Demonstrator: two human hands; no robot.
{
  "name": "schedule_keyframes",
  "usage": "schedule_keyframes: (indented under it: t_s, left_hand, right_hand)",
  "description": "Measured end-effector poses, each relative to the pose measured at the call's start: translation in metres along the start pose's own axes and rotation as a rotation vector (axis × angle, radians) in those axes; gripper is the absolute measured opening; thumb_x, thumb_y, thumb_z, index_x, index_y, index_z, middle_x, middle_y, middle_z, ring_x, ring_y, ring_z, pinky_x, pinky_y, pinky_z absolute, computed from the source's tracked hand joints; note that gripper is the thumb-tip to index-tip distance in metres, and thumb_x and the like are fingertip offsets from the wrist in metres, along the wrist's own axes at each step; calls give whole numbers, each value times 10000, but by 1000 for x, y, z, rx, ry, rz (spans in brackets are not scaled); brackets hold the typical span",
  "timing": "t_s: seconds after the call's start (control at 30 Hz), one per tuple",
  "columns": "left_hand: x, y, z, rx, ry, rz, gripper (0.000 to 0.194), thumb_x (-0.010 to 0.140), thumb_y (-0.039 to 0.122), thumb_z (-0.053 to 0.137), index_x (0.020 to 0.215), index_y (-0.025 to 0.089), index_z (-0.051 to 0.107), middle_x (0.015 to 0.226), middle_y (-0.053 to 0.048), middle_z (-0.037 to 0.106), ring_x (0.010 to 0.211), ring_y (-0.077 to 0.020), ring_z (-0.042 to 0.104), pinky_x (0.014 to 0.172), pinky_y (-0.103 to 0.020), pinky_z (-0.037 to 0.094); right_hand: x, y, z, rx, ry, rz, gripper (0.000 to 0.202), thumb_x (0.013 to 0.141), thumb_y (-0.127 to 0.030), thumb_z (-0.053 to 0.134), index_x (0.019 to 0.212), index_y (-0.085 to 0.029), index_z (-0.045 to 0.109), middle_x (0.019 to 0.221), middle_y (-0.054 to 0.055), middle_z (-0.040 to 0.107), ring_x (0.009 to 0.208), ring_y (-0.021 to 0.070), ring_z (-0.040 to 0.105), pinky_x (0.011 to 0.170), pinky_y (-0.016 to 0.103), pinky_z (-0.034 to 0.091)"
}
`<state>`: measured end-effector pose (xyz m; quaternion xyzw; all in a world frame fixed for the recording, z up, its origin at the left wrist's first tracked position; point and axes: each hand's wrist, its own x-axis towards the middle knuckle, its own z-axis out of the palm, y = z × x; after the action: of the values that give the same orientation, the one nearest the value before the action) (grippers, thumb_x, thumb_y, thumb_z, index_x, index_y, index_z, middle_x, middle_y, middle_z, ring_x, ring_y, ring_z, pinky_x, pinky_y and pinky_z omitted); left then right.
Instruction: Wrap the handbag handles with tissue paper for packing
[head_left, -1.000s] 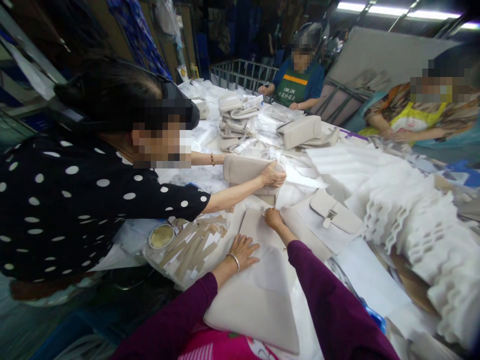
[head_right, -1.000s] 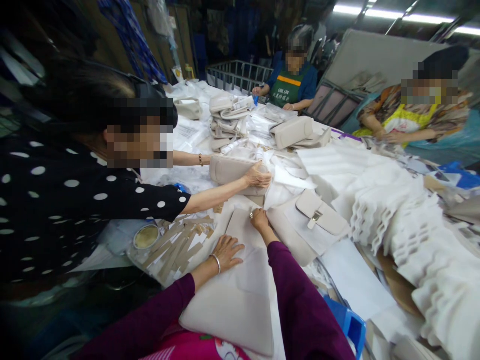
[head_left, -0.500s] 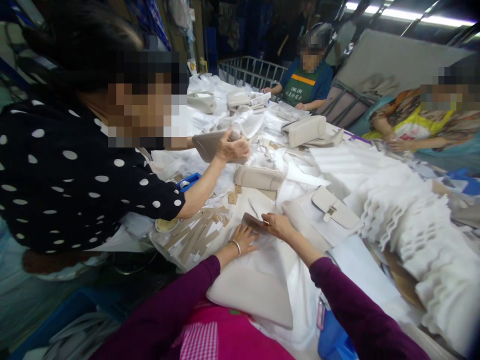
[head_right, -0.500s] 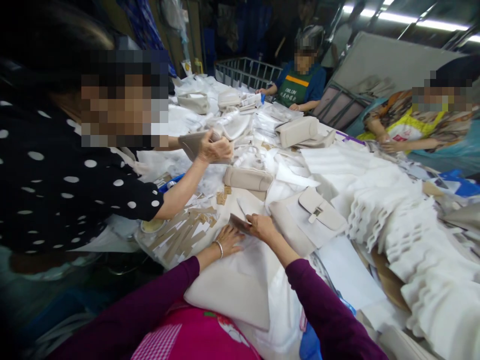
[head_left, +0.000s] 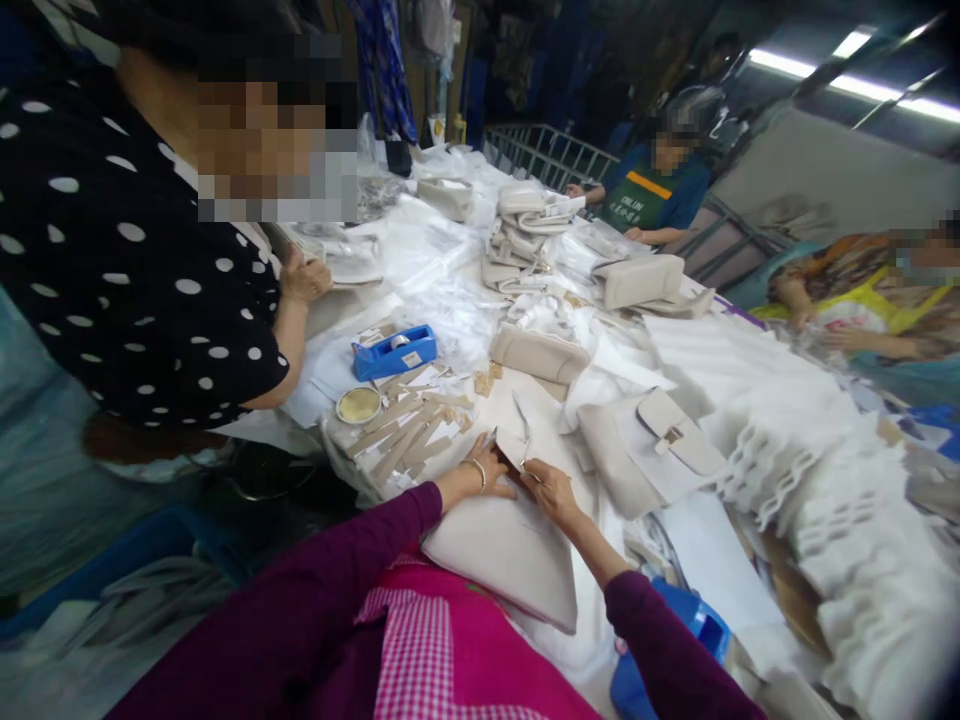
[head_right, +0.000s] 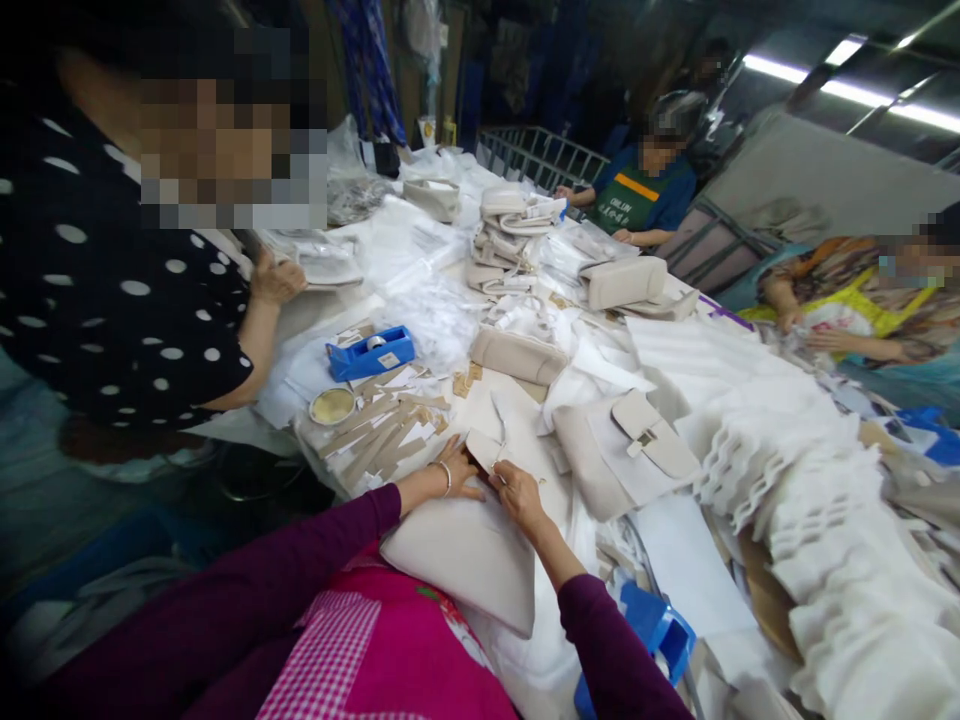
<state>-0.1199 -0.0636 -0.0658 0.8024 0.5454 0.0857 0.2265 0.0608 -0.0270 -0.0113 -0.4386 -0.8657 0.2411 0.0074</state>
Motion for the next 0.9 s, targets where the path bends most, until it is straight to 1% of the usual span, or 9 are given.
schedule_keyframes:
  t_s: [0.07, 0.17, 0.27, 0.33, 0.4, 0.5, 0.57, 0.67, 0.9]
  left_hand:
    - [-8, 1, -4, -21, -23, -52, 722, 677, 695, 545, 1244, 249, 533, 1450, -123, 350, 1358, -349, 185, 1075, -586, 63]
    - [-19, -2, -5, -88, -39, -157, 952, 600, 747, 570, 1360, 201, 395, 1521, -178, 131, 1376, -402, 72, 1064, -609, 59]
    - [-25, -9, -1, -171, -59, -251, 1098, 510, 766, 621, 1418, 254, 277, 1538, -148, -53, 1365, -456, -11, 1048, -634, 87]
    - [-26, -14, 2, -219, -85, -312, 1142, 465, 768, 646, 1422, 278, 260, 1532, -122, -135, 1351, -489, -29, 1037, -649, 112]
    - [-26, -16, 4, -258, -116, -350, 1151, 441, 772, 653, 1407, 250, 308, 1529, -121, -153, 1343, -507, -17, 1036, -646, 131]
    - [-27, -15, 4, -303, -140, -356, 1146, 421, 769, 665, 1373, 202, 375, 1534, -134, -113, 1340, -511, 18, 1039, -635, 160]
    - [-28, -14, 4, -339, -144, -352, 1155, 419, 769, 663, 1379, 204, 358, 1538, -134, -80, 1343, -502, 27, 1036, -632, 181]
    - [-30, -14, 5, -389, -128, -334, 1165, 426, 774, 655, 1389, 204, 327, 1542, -129, -42, 1355, -475, 9, 1048, -601, 203]
    - [-30, -14, 14, -422, -95, -256, 1294, 501, 745, 640, 1451, 114, 28, 1529, -182, -31, 1372, -423, -32, 1088, -542, 153]
  right_hand:
    - [-1, 1, 1, 29, -44, -16, 244, 866, -325, 398, 698, -203, 526, 715, 7, 588, 657, 141, 504, 598, 234, 281]
    - [1, 2, 2, 63, -133, -21, 256, 838, -352, 423, 649, -196, 496, 602, -12, 530, 580, 128, 454, 566, 232, 269]
    - [6, 3, 0, 122, -211, -41, 275, 816, -370, 437, 609, -191, 453, 549, -26, 474, 544, 115, 413, 549, 229, 272]
    - [10, 2, -4, 198, -267, -70, 289, 803, -383, 449, 590, -191, 421, 535, -33, 440, 538, 109, 394, 540, 225, 281]
    - [13, 1, -7, 310, -342, -84, 299, 798, -402, 451, 592, -193, 398, 533, -38, 412, 525, 102, 379, 521, 221, 287]
    - [15, 0, -9, 495, -479, -34, 306, 792, -453, 453, 633, -197, 394, 541, -47, 382, 480, 87, 343, 467, 217, 272]
    - [15, 1, -8, 565, -543, 24, 337, 767, -499, 480, 641, -200, 389, 532, -56, 355, 451, 76, 306, 430, 215, 238]
    - [12, 2, -3, 594, -576, 62, 375, 732, -533, 518, 624, -198, 389, 513, -62, 345, 432, 67, 288, 413, 215, 208]
    - [9, 12, 6, 598, -620, 59, 372, 752, -541, 494, 646, -187, 456, 477, -42, 435, 420, 90, 364, 434, 234, 268]
